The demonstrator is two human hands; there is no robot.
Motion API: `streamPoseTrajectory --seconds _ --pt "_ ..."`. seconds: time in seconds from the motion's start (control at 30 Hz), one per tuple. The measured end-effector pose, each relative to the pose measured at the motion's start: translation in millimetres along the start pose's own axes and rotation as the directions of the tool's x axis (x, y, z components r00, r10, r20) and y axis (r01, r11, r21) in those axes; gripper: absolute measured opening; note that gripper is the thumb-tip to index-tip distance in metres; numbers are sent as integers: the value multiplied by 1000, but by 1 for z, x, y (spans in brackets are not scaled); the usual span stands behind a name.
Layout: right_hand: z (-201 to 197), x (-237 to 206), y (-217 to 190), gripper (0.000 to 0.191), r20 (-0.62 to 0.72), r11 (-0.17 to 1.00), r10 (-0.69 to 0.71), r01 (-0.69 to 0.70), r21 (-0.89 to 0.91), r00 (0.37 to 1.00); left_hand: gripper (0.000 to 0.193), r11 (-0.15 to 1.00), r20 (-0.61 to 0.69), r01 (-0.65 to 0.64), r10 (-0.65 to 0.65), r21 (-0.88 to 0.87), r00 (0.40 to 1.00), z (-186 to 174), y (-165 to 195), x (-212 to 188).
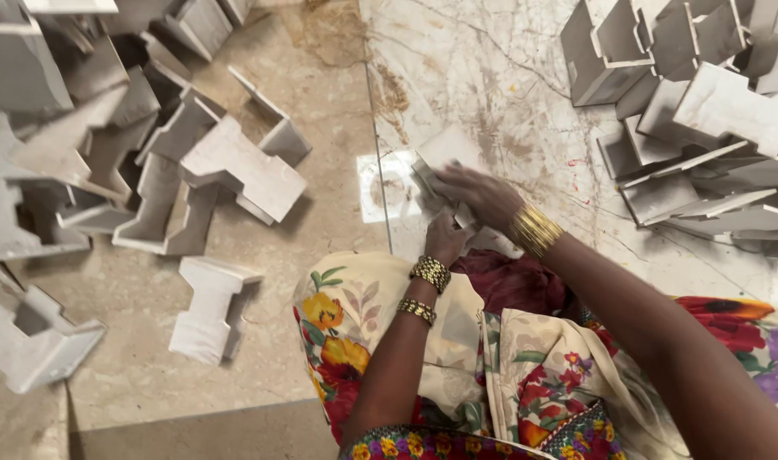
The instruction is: The person sits on the floor among piles of white plaster molding pieces and sands each piece by hand using a small abrasive block, rubbing its surfaces and edges, then places the sanded piece onto a finished pile and picks up the next piece.
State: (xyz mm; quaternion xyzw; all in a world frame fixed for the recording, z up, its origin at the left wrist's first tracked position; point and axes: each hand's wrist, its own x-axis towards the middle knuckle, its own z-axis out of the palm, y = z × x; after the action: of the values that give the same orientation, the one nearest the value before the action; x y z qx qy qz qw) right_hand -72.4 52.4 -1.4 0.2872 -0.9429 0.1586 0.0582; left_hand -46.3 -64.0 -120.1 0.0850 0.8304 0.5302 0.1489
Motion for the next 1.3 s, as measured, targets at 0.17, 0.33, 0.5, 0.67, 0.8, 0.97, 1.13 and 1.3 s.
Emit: streamPoseTrajectory --seconds 0.17,0.33,0.5,0.67,0.8,0.97,1.13,1.3 --pt "-5 -66 -1 63 -162 980 184 -193 -45 969 64 967 36 -51 61 -249 997 6 4 1" --pt "15 -88 -2 56 -216 928 373 -366 73 902 65 968 128 9 24 -250 991 14 11 1" --pt "22 -103 -4 57 -265 955 193 -243 -169 945 41 978 119 83 -61 -191 991 6 13 1" --pt "7 -111 9 53 -370 907 275 -367 -206 887 48 960 51 -2 17 -281 999 6 14 -2" --pt "-2 -115 10 30 -253 730 680 -669 141 689 57 854 -33 -212 223 -476 974 3 18 -1" --pt "-7 -113 3 19 -223 408 906 -600 689 359 44 891 -300 -294 192 -346 934 -8 27 -12" --pt "-6 -104 -8 27 -183 605 660 -371 704 729 41 778 -26 69 -109 -625 994 3 56 -34" --pt "-1 -90 -14 70 -286 744 658 -544 389 696 41 674 -253 27 -313 -739 916 -24 53 -27"
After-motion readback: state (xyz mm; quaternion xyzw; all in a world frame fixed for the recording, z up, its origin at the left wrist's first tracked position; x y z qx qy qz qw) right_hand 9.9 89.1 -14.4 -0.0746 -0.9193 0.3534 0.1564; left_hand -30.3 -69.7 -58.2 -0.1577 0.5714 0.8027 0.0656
